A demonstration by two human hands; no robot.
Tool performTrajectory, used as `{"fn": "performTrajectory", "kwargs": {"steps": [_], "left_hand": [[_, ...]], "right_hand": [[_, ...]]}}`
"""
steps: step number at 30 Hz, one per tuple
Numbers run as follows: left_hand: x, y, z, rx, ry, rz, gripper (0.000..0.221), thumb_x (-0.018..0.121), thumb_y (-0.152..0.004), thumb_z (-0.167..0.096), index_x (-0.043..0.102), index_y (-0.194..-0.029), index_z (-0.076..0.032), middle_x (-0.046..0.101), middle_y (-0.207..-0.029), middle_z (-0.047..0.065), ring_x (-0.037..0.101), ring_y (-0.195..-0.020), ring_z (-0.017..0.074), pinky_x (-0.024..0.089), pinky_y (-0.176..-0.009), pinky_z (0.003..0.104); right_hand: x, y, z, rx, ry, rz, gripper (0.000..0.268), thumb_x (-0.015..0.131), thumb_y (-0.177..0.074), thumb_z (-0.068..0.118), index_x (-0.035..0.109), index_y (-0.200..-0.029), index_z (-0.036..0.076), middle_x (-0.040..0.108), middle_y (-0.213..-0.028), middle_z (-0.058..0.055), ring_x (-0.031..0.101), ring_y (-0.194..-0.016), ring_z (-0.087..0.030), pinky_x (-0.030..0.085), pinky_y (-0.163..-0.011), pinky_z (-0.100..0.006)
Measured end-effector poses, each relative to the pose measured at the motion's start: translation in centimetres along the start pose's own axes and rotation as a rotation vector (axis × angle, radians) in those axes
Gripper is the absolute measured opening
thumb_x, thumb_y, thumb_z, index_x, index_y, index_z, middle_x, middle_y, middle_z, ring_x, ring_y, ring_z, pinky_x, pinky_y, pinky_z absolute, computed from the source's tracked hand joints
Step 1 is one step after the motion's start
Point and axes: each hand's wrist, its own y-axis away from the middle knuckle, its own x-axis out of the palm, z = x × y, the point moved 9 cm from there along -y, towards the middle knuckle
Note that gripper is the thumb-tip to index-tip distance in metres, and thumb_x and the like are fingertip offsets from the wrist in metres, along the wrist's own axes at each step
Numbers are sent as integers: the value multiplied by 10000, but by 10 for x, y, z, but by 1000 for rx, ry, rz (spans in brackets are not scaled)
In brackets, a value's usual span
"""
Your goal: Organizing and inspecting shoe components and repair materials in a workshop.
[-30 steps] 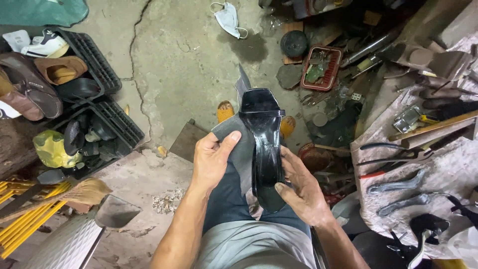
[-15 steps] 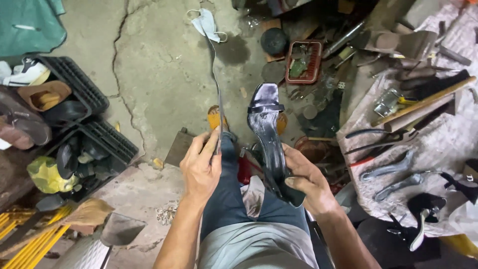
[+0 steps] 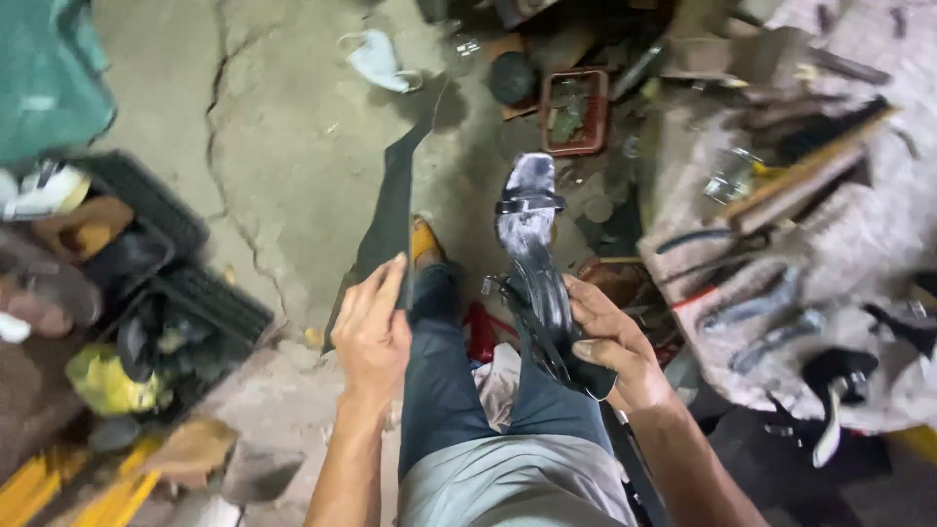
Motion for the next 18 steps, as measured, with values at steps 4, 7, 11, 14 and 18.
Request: {"fn": "performTrajectory", "kwargs": {"steps": [4,7,11,14,18], "left_hand": [[17,10,7,-96,96,206,628,477,-839,74,620,-1430,-85,690,-1372,103,679,-1151,287,510,-1033,362],[31,27,24,-182,45,288,524,528,-906,-39,656,-1408,-112,729,-1306,80,701,-1081,269,547,-911,373],[56,55,44,-173,17,406,581,534,-871,0,647,-1422,-146,732,-1292,92,692,-1134,290,526,-983,388],[75,76,56,-213,-93,515,637,602,-855,-73,619,-1434,-338,759,-1217,46,716,-1050,284,556,-908,410],[100,100,65,-402,-323,779,667,591,-884,-148,544,-1474,-454,746,-1226,-43,705,-1080,223,572,-913,375]], "right_hand": [[-4,11,57,32,173,-56,823,659,-781,105,342,-1505,-128,552,-1466,-258,541,-1359,-331,418,-1146,-459],[25,11,142,-270,580,116,502,578,-941,340,543,-1346,46,586,-1398,-125,609,-1257,-256,457,-1199,-504],[-12,18,215,-461,236,-9,405,691,-914,213,627,-1226,-38,690,-1157,-162,711,-859,-199,612,-758,-262],[-78,23,267,-585,186,-259,490,598,-898,207,586,-1329,-27,658,-1032,-126,645,-815,-188,548,-736,-273],[-174,12,313,-495,-8,-625,290,574,-871,234,682,-1080,64,700,-1111,-115,661,-949,-257,473,-702,-323]]}}
